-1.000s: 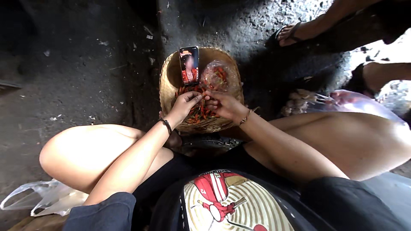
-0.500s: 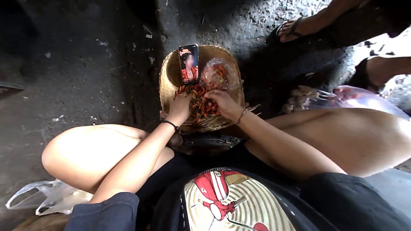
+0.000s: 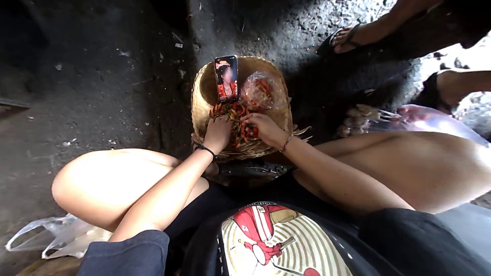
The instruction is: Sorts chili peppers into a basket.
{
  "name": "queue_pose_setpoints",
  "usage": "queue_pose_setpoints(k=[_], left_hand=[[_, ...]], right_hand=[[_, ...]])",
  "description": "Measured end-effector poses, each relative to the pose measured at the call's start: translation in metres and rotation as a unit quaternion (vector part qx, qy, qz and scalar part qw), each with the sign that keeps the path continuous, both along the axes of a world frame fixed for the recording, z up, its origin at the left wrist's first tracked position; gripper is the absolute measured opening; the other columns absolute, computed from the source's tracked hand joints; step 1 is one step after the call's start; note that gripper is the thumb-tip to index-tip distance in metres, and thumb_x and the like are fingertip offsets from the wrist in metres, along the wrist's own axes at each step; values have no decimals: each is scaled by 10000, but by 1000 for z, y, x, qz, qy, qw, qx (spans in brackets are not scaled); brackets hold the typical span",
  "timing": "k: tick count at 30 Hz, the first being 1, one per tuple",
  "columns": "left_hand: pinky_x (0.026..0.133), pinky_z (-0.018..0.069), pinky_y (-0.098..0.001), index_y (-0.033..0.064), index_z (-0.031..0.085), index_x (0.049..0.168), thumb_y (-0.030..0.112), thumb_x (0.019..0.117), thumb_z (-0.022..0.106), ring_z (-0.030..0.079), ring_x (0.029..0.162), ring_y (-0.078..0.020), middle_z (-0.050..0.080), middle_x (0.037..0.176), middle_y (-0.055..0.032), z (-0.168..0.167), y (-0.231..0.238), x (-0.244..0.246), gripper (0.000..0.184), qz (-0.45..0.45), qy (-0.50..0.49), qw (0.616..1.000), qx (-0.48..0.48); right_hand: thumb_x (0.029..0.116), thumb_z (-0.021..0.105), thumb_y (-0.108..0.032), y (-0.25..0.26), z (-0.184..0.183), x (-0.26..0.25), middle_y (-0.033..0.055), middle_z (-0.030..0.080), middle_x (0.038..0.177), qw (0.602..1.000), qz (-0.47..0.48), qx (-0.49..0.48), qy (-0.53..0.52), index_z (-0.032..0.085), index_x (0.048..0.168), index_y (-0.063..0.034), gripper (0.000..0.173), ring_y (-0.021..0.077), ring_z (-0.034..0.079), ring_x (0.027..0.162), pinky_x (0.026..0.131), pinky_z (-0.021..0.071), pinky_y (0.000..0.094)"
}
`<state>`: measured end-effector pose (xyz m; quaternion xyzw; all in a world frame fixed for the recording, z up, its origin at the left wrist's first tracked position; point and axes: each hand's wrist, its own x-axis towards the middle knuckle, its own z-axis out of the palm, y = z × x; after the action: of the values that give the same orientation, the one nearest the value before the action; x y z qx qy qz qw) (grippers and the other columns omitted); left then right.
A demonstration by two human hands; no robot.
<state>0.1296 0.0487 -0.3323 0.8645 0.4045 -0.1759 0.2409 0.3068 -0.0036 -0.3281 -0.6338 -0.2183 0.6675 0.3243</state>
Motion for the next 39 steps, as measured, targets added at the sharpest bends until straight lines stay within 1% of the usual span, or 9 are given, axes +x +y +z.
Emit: queue_pose_setpoints(k=[3,7,10,12,18,27,30,33,39], left_hand=[[1093,405,-593,-5,654,1249,2,906,677,572,1269,-397,625,1328,-195,2,1,-1,344,18,-26,999,-6],[1054,450,-583,-2,610,1269,182,945,721,664,1122,-388,699,1140,-212,8,4,-1,389,65,-103,992,-25],[1041,507,-531,-24,616,1284,176,1016,656,663,1161,-354,680,1206,-221,13,3,1,337,123,-233,959,-104],[1040,512,-489,-34,648,1252,131,1021,639,672,1155,-308,692,1209,-211,15,1,2,284,170,-301,926,-152],[955,568,-361,2,671,1212,103,1008,662,713,1006,-165,722,1142,-132,15,4,-1,228,258,-334,877,-229],[940,563,-386,1,681,1191,155,1018,663,702,981,-177,716,1119,-136,18,8,-1,232,289,-325,864,-255],[841,576,-330,3,688,1149,181,1015,673,683,856,-130,712,1013,-106,18,11,-3,223,307,-328,851,-271],[771,550,-264,3,679,1096,166,1012,672,638,786,-74,689,924,-61,24,11,-2,183,338,-348,820,-304],[856,584,-279,-2,677,1073,89,1020,633,696,869,-89,722,948,-38,19,7,-3,114,326,-468,752,-330]], right_hand=[[1105,391,-195,0,-1,1,44,650,1008,1000,-1,-7,2,610,1190,-57,272,103,617,769,651,513,247],[1104,424,-318,1,3,0,24,639,906,999,23,8,-38,625,1073,-74,317,92,581,716,621,482,248],[1070,545,-372,0,5,1,106,621,1027,991,78,67,-90,614,1179,-12,383,156,591,892,804,510,353],[1059,575,-331,-1,4,0,134,629,1083,985,95,99,-107,598,1208,-7,358,176,601,946,849,511,379],[1059,573,-211,1,4,1,98,643,1016,980,74,137,-124,625,1156,-11,229,127,617,880,783,525,310],[1044,601,-229,2,9,3,58,642,968,985,48,138,-94,650,1148,-26,233,80,580,793,708,492,256],[1040,610,-211,5,10,4,20,631,893,986,37,147,-69,648,1107,-33,194,42,526,683,605,431,203],[1051,590,-206,7,15,6,3,637,874,987,29,149,-46,651,1093,-40,182,30,535,671,602,448,190],[1092,486,-216,9,25,7,-41,596,793,988,-37,98,118,624,1033,-86,199,21,516,599,545,448,160]])
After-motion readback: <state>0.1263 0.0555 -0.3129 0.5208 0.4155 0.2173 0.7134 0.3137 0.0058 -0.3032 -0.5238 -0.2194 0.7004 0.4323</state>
